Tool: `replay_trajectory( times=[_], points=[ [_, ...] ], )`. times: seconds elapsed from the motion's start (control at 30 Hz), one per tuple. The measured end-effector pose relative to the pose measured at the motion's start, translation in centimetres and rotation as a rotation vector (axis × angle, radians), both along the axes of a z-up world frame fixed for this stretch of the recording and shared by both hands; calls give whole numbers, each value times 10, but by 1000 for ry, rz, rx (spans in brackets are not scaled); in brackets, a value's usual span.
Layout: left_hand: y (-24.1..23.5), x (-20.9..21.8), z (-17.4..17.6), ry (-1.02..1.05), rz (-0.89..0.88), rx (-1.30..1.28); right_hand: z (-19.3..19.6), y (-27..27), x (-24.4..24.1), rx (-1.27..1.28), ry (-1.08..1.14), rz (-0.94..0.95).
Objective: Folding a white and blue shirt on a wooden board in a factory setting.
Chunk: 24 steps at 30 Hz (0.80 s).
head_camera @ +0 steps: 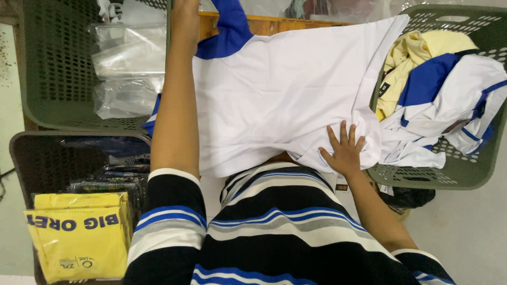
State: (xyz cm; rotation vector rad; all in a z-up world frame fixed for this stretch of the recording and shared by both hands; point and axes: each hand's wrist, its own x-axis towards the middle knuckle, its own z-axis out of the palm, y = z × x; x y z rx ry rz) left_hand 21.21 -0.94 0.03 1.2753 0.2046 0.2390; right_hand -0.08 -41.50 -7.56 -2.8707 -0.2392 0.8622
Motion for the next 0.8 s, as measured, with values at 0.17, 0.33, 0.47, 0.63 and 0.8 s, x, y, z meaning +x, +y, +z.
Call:
replay_trajectory(
  times=[0.17, 0.33, 0.47, 0.63, 0.8],
  points=[
    [-32, -109, -65, 331, -259, 1066, 20, 9, -8, 118, -85, -195],
    [-38, -190, -56, 665, -415, 1381, -3, -15, -37, -19, -133, -233],
    [-13, -180, -58, 818, -368, 1328, 19, -15, -36, -201, -17, -409],
    [-17, -166, -61, 767, -399, 1380, -3, -17, -32, -173, -337, -308],
    [-37, -184, -77, 622, -384, 1393, -44, 36, 36, 262, -761, -133]
  ],
)
